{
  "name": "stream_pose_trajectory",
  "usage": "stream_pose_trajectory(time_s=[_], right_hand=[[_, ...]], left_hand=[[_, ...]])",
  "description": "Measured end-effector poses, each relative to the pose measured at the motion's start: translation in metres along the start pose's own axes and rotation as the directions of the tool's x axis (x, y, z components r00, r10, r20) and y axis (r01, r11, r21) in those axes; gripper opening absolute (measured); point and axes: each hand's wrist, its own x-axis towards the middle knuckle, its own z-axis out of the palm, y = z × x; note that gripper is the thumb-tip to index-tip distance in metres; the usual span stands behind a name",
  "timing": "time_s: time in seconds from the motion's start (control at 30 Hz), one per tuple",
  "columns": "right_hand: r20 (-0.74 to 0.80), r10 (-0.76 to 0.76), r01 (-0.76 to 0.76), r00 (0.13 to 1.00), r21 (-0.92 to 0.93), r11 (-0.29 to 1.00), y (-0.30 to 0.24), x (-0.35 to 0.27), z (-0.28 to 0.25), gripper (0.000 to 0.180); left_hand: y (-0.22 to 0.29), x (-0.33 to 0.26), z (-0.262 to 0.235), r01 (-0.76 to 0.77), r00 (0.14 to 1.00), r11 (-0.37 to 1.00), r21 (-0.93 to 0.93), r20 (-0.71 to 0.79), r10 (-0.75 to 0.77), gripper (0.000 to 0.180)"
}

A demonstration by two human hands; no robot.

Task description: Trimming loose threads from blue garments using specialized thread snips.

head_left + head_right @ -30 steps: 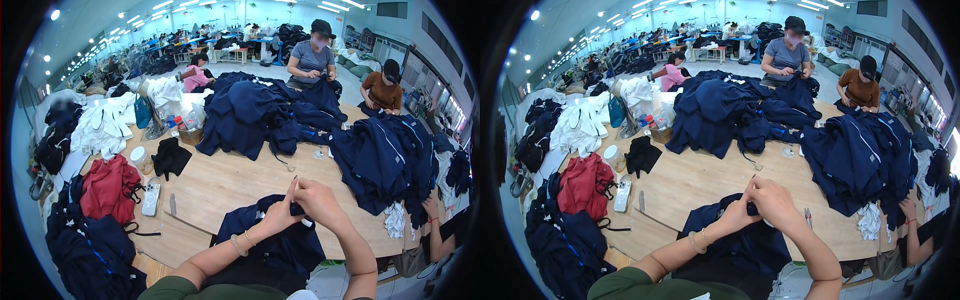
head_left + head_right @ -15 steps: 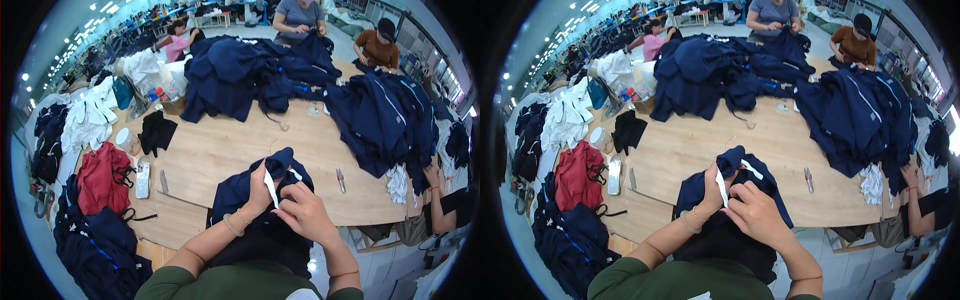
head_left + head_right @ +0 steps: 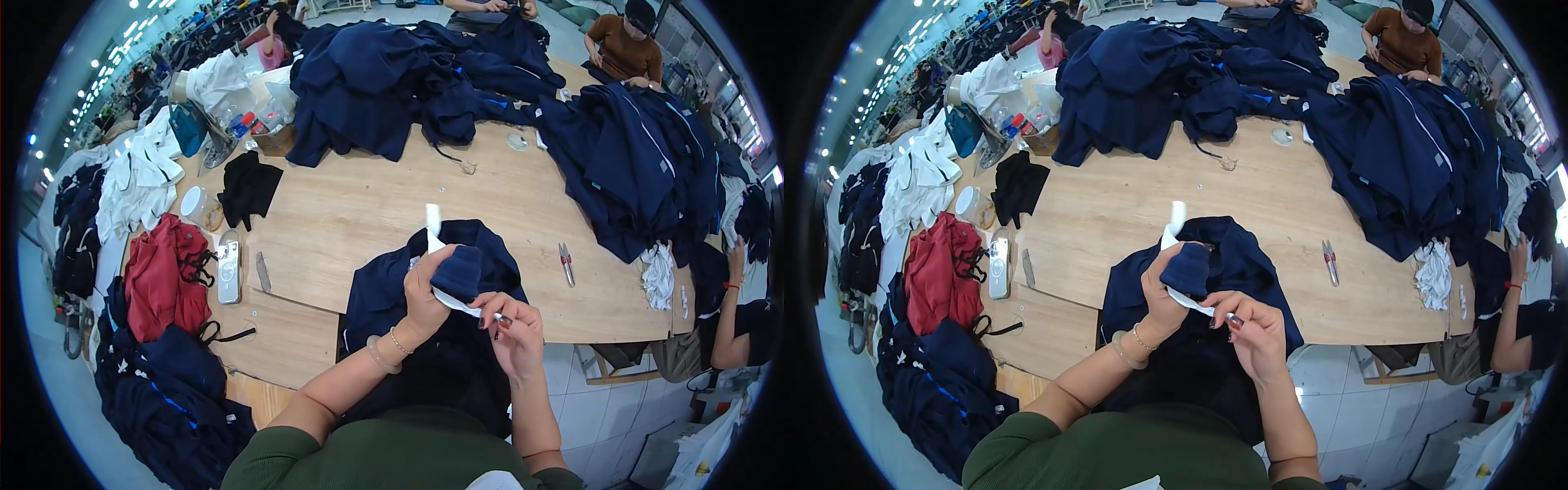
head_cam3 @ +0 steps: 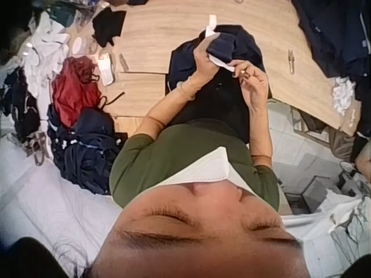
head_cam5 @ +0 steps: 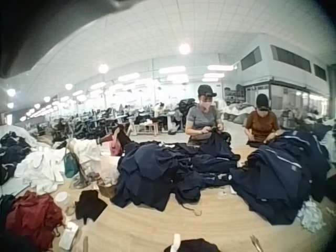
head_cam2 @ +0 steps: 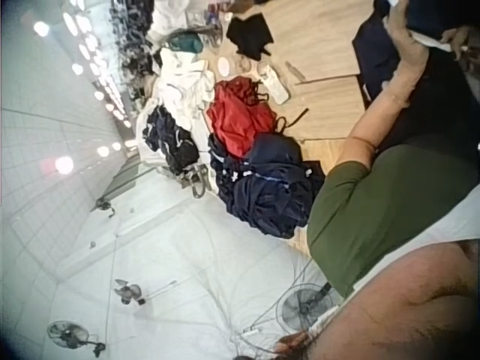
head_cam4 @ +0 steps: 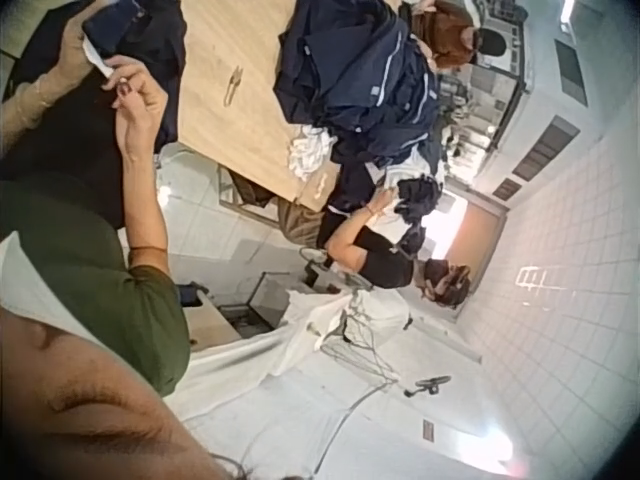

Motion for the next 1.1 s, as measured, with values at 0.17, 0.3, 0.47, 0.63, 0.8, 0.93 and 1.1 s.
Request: stream_pose_trajectory(time_s=[0.17,0.3,0.47,0.63,0.8,0.93,1.1], right_hand=[[-0.060,0.044,-0.033,0.997,0.174,0.984,0.003,0.005,-0.004,0.021],[-0.088,0.044,-0.025,0.995,0.207,0.978,0.001,0.011,0.004,0.027],[-0.087,0.066,-0.042,0.994,0.252,0.967,0.001,0.010,0.004,0.027],[-0.084,0.066,-0.043,0.994,0.251,0.967,0.002,0.010,0.005,0.027],[-0.086,0.084,-0.059,0.993,0.260,0.964,0.000,0.011,0.008,0.027],[-0.080,0.093,-0.068,0.992,0.274,0.959,-0.001,0.013,0.010,0.027],[-0.089,0.089,-0.057,0.992,0.310,0.949,0.000,0.013,-0.001,0.025]], left_hand=[[0.003,0.002,0.000,-0.200,0.980,0.980,0.021,0.023,0.199,0.039],[-0.002,0.001,-0.001,-0.226,0.974,0.974,0.013,0.037,0.225,0.039],[0.001,0.002,-0.004,-0.278,0.958,0.960,0.021,0.075,0.275,0.038],[0.001,-0.002,-0.004,-0.233,0.971,0.972,-0.025,0.056,0.234,0.037],[0.002,-0.007,-0.007,-0.180,0.981,0.983,-0.034,0.060,0.182,0.035],[0.006,-0.008,-0.010,-0.182,0.976,0.983,-0.037,0.112,0.185,0.024],[0.007,-0.008,-0.010,-0.151,0.981,0.982,-0.110,0.103,0.162,0.020]])
